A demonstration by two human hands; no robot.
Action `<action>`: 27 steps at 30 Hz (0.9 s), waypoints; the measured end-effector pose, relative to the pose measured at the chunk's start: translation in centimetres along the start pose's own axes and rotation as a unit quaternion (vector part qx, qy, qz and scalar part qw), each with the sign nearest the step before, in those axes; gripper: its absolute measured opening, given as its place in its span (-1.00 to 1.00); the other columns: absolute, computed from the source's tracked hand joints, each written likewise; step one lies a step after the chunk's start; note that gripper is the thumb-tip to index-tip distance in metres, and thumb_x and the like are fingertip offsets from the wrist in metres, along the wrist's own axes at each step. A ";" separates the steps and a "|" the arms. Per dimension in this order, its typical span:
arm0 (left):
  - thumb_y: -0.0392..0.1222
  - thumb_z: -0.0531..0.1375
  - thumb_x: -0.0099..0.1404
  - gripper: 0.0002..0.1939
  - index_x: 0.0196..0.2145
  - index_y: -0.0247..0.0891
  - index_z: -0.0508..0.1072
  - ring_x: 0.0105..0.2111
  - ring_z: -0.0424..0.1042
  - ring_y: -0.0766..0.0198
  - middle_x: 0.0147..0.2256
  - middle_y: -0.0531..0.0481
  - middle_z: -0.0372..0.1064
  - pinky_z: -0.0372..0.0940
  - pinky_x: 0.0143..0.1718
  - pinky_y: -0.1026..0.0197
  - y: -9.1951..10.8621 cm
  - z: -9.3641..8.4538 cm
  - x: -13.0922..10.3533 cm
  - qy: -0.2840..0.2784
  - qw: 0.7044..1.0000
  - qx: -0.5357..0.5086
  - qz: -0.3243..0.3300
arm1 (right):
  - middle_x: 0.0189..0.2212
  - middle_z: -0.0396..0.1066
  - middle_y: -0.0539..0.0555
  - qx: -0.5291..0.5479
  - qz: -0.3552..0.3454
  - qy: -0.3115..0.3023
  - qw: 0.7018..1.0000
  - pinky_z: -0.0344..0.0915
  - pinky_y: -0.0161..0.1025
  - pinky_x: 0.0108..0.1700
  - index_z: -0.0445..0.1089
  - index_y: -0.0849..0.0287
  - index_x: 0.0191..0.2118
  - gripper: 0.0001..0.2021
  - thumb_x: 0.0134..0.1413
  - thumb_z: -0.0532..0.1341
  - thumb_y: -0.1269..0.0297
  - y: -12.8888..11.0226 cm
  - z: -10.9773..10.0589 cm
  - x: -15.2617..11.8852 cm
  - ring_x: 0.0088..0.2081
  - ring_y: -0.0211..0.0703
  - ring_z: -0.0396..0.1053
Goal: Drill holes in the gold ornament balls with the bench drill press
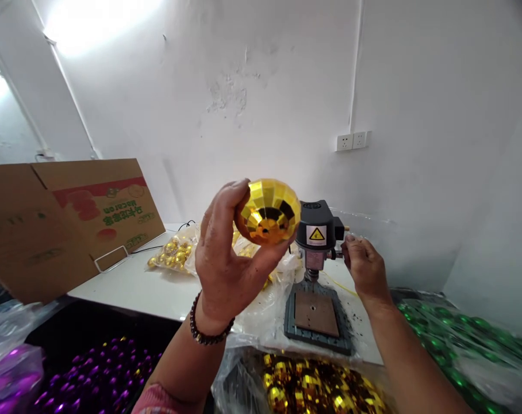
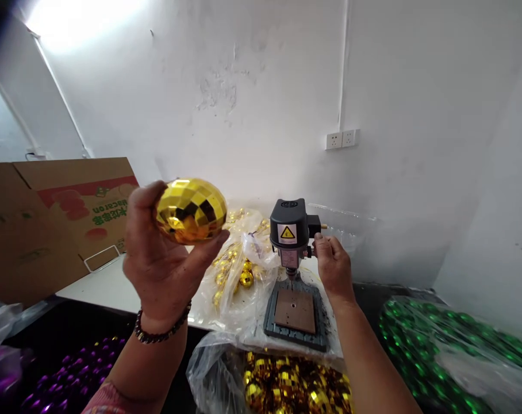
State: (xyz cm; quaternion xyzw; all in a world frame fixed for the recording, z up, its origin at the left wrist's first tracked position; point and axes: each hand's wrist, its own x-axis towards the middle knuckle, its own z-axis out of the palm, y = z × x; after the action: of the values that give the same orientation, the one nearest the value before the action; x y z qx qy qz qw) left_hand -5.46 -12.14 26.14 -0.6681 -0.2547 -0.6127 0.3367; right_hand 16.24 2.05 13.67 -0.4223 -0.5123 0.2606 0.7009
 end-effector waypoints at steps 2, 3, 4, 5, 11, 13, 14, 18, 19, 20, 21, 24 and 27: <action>-0.13 0.38 0.28 -0.23 0.36 -0.08 0.18 0.20 0.43 0.03 0.18 -0.15 0.39 0.41 0.21 -0.02 -0.1 -0.7 -2.2 -0.095 0.995 -0.029 -0.015 | -0.56 0.27 -0.04 -0.001 0.002 -0.002 1.000 0.14 -0.31 -0.41 0.26 0.15 -0.50 -0.40 -0.01 0.20 -0.39 -0.1 -0.2 -0.2 -0.47 -0.35 0.16; -0.14 0.37 0.30 -0.27 0.35 -0.10 0.21 0.18 0.45 0.05 0.17 -0.16 0.41 0.43 0.18 0.00 -0.2 -1.0 -3.8 -0.166 0.984 -0.051 -0.027 | -0.56 0.27 -0.05 -0.002 0.004 -0.003 1.000 0.13 -0.32 -0.41 0.26 0.15 -0.50 -0.41 0.00 0.20 -0.37 -0.2 -0.2 -0.3 -0.47 -0.35 0.15; -0.15 0.35 0.31 -0.32 0.32 -0.11 0.25 0.15 0.47 0.07 0.16 -0.17 0.43 0.45 0.15 0.03 -0.4 -1.3 -5.6 -0.250 0.964 -0.075 -0.045 | -0.56 0.26 -0.06 -0.003 0.005 -0.004 1.000 0.12 -0.32 -0.42 0.25 0.15 -0.49 -0.43 0.03 0.20 -0.35 -0.1 -0.3 -0.4 -0.47 -0.36 0.14; -0.16 0.34 0.32 -0.37 0.29 -0.12 0.30 0.11 0.50 0.09 0.14 -0.18 0.46 0.47 0.10 0.06 -0.5 -1.6 -7.8 -0.333 0.935 -0.103 -0.062 | -0.56 0.25 -0.06 -0.003 0.006 -0.004 1.000 0.11 -0.32 -0.42 0.24 0.15 -0.49 -0.44 0.05 0.19 -0.34 -0.1 -0.3 -0.4 -0.48 -0.37 0.14; -0.13 0.46 0.11 -0.15 0.33 -0.12 0.33 -0.23 0.59 0.17 0.18 -0.22 0.46 0.52 -0.14 0.12 -3.2 -1.8 -20.4 -0.637 0.698 -0.171 -0.280 | -0.59 0.21 -0.08 -0.001 0.007 0.005 1.000 0.11 -0.30 -0.44 0.25 0.15 -0.46 -0.44 0.08 0.17 -0.34 0.1 -0.3 -0.9 -0.51 -0.37 0.12; -0.15 0.34 0.25 -0.33 0.30 -0.21 0.37 -0.28 0.57 0.21 0.14 -0.25 0.49 0.49 -0.11 0.12 -4.9 -0.3 -22.4 -0.611 0.697 -0.129 -0.353 | -0.60 0.18 -0.09 0.015 -0.008 0.015 1.000 0.09 -0.30 -0.47 0.24 0.14 -0.47 -0.45 0.07 0.19 -0.33 0.0 -0.3 -1.1 -0.53 -0.38 0.10; -0.17 0.24 0.34 -0.44 0.26 -0.28 0.41 -0.25 0.57 0.18 0.05 -0.25 0.54 0.47 -0.06 0.10 -5.9 0.8 -23.0 -0.593 0.704 -0.095 -0.381 | -0.61 0.17 -0.09 0.027 -0.017 0.020 0.999 0.07 -0.29 -0.48 0.24 0.14 -0.47 -0.45 0.07 0.20 -0.32 0.0 -0.2 -1.2 -0.54 -0.38 0.10; -0.36 0.03 0.39 -0.52 0.21 -0.40 0.44 -0.14 0.59 0.10 -0.08 -0.29 0.59 0.42 0.03 0.10 -10.0 6.2 -23.9 -0.556 0.682 0.063 -0.471 | -0.63 0.16 -0.10 0.043 -0.029 0.032 0.998 0.04 -0.28 -0.50 0.24 0.12 -0.47 -0.48 0.08 0.22 -0.29 -0.2 -0.2 -1.3 -0.56 -0.38 0.08; -0.40 0.02 0.38 -0.51 0.22 -0.41 0.42 -0.04 0.56 0.07 0.01 -0.35 0.55 0.39 0.09 0.09 -10.9 7.4 -24.1 -0.552 0.682 0.079 -0.473 | -0.63 0.15 -0.10 0.041 -0.029 0.030 0.998 0.03 -0.28 -0.51 0.24 0.12 -0.48 -0.48 0.08 0.22 -0.29 -0.2 -0.2 -1.4 -0.56 -0.38 0.07; -0.41 0.02 0.37 -0.49 0.23 -0.40 0.40 0.03 0.53 0.05 0.09 -0.38 0.50 0.36 0.12 0.07 -11.7 8.4 -24.4 -0.551 0.681 0.091 -0.475 | -0.63 0.15 -0.10 0.041 -0.031 0.026 0.998 0.03 -0.28 -0.51 0.23 0.12 -0.48 -0.49 0.09 0.22 -0.28 -0.2 -0.2 -1.4 -0.57 -0.38 0.06; -0.39 0.03 0.37 -0.50 0.24 -0.40 0.38 0.07 0.52 0.01 0.13 -0.41 0.47 0.35 0.13 0.05 -12.3 9.2 -24.6 -0.551 0.677 0.100 -0.477 | -0.63 0.14 -0.10 0.041 -0.033 0.023 0.998 0.03 -0.28 -0.51 0.22 0.12 -0.48 -0.49 0.10 0.22 -0.27 -0.2 -0.3 -1.5 -0.57 -0.38 0.06; -0.29 0.08 0.40 -0.56 0.19 -0.44 0.40 0.04 0.53 -0.08 0.02 -0.45 0.52 0.35 0.08 0.01 -13.6 10.7 -25.7 -0.562 0.658 0.107 -0.490 | -0.61 0.15 -0.08 0.032 -0.036 0.018 0.999 0.06 -0.27 -0.49 0.22 0.11 -0.47 -0.51 0.14 0.19 -0.26 -0.2 -0.4 -1.6 -0.55 -0.37 0.07; -0.23 0.22 0.32 -0.54 0.15 -0.41 0.43 -0.05 0.56 -0.08 -0.12 -0.37 0.57 0.37 -0.01 0.08 -13.6 11.0 -26.5 -0.574 0.645 0.091 -0.497 | -0.59 0.16 -0.07 0.020 -0.042 0.019 0.999 0.10 -0.26 -0.45 0.23 0.10 -0.44 -0.52 0.18 0.15 -0.25 -0.2 -0.4 -1.8 -0.53 -0.36 0.08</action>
State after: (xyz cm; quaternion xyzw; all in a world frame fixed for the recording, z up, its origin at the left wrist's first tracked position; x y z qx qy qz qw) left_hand -11.78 6.94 1.57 -0.6253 -0.7450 -0.1556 -0.1726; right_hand 16.01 0.43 12.90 -0.3911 -0.5112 0.2327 0.7291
